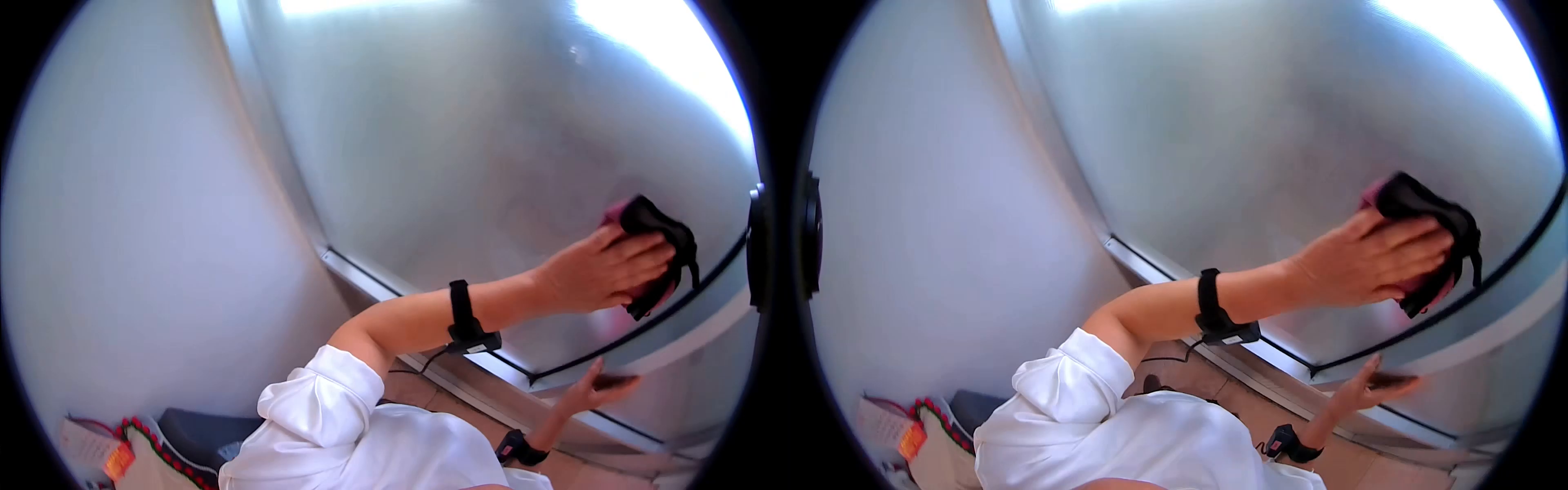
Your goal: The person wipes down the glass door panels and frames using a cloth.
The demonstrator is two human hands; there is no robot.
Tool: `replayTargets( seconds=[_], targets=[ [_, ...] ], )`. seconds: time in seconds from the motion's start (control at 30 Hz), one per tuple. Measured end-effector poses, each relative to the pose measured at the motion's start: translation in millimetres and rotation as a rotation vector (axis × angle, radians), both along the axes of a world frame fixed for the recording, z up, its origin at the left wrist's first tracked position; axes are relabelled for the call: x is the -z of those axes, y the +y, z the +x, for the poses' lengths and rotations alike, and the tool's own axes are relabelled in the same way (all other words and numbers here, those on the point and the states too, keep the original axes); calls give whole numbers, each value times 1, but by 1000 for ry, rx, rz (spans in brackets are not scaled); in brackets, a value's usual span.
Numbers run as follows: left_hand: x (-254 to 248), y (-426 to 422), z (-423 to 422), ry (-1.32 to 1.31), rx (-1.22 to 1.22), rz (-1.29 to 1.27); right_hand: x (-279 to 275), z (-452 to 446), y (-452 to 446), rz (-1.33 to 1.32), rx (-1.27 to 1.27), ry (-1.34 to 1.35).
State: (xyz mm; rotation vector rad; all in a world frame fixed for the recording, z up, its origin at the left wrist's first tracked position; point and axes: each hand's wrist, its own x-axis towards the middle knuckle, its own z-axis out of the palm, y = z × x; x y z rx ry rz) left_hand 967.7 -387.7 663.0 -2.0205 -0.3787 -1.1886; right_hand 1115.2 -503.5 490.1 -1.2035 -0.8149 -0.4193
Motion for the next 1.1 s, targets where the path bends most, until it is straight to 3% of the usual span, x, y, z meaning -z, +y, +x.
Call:
replayTargets(
  seconds=[0.1,0.27,0.37,0.53,0.6,0.7,0.8,0.9,0.93,0.97,1.0,1.1],
  targets=[
    [-6,-16,27,89,32,156,-2,0,1,22,-30,1],
    [-14,-16,19,124,114,27,-14,-11,-3,-54,-10,-49],
    [-18,-6,9,166,171,76,-14,-6,-12,-108,9,-61],
    [-55,27,-81,140,71,-67,0,6,-12,-66,-62,-34],
    [-74,47,-138,2,42,-74,0,8,-5,-45,-86,-25],
    [-87,70,-220,-270,-225,-170,-10,1,-2,-49,-120,6],
    [-65,126,-293,-405,-174,33,3,11,0,45,-127,0],
    [-38,168,-360,-613,-127,-59,9,8,1,67,-48,112],
    [-27,175,-376,-804,210,-292,8,5,2,68,-17,128],
    [-7,185,-416,-708,-310,-190,6,1,5,64,-22,164],
    [4,177,-424,-946,80,-406,4,-1,8,62,-28,202],
    [34,183,-465,-782,-151,-289,6,-4,1,22,-1,236]
  ],
)
